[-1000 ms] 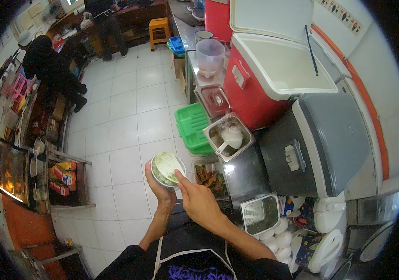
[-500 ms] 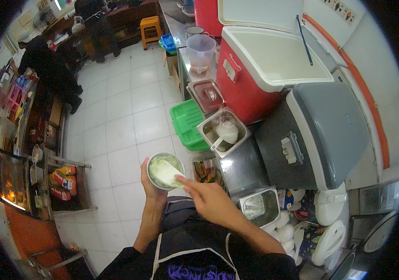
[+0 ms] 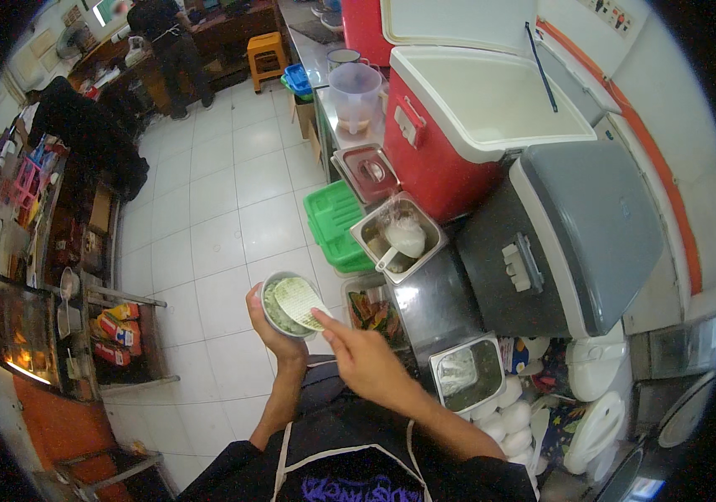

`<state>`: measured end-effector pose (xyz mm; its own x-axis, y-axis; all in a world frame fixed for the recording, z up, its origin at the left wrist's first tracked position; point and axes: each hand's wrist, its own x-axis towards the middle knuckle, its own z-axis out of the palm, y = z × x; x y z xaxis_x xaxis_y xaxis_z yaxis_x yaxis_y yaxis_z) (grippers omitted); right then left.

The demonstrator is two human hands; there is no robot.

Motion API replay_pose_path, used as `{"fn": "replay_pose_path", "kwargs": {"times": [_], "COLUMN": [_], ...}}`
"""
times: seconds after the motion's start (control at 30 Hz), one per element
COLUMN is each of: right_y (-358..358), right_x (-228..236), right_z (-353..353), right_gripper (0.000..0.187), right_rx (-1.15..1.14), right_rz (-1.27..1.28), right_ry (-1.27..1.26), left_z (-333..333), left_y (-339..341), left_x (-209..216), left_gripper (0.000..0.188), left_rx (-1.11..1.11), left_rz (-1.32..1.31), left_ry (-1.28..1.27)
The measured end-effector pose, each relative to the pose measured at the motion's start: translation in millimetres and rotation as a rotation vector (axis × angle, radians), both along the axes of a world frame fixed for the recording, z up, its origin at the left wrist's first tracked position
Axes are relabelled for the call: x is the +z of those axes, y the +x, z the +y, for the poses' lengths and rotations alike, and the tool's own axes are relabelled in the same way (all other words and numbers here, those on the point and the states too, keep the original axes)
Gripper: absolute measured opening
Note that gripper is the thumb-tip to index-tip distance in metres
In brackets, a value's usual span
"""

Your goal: The person fries a mixture in a pan on a gas stove using a spatula, then scoops a green mixture from a metal container into a cup with a spoon and wraps the filled cup in paper on the counter.

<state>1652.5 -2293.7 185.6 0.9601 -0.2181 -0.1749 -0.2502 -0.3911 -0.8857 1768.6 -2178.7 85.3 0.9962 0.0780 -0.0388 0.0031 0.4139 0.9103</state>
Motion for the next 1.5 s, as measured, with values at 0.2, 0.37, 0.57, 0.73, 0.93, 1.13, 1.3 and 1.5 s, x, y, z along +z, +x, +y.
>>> {"fn": "replay_pose_path", "kwargs": {"times": [0.2, 0.37, 0.57, 0.73, 0.93, 1.13, 1.3, 1.5], "right_y": [-4.3, 8.7, -3.9, -0.8, -20.7, -121.8, -226.3, -220.6], "right_x": [-4.1, -1.6, 1.0, 12.5, -28.7, -65.7, -70.6, -134.6], "right_z": [4.5, -19.8, 18.1, 11.6, 6.6, 13.2, -20.7, -42.2], "right_gripper": [0.041, 0.045, 0.059, 0.058, 0.044, 0.050, 0.035, 0.053], "right_rx": [0.129, 0.057, 0.179, 0.094, -0.009, -0.439, -0.902, -0.816], "right_rz": [-0.011, 0.008, 0.017, 0.022, -0.015, -0.051, 0.656, 0.301], "right_ry": [-0.392, 0.080, -0.460, -0.256, -0.248, 0.002, -0.396, -0.684], "left_z": [8.5, 12.4, 12.5, 13.0, 16.5, 22.8, 17.5, -19.8], "left_y": [3.1, 3.8, 5.6, 1.2, -0.4, -30.0, -46.2, -80.2], "left_x": [10.0, 19.4, 19.7, 17.7, -12.3, -49.6, -60.3, -13.4], "left_gripper": [0.047, 0.049, 0.052, 0.050, 0.054, 0.058, 0.059, 0.059], "left_rx": [-0.263, -0.320, -0.319, -0.341, -0.395, -0.772, -0.809, -1.222], "left_rz": [0.319, 0.423, 0.448, 0.456, 0.458, 0.663, 0.871, 0.887], "left_ry": [-0.219, -0.262, -0.324, -0.310, -0.229, -0.271, 0.021, 0.209]}}
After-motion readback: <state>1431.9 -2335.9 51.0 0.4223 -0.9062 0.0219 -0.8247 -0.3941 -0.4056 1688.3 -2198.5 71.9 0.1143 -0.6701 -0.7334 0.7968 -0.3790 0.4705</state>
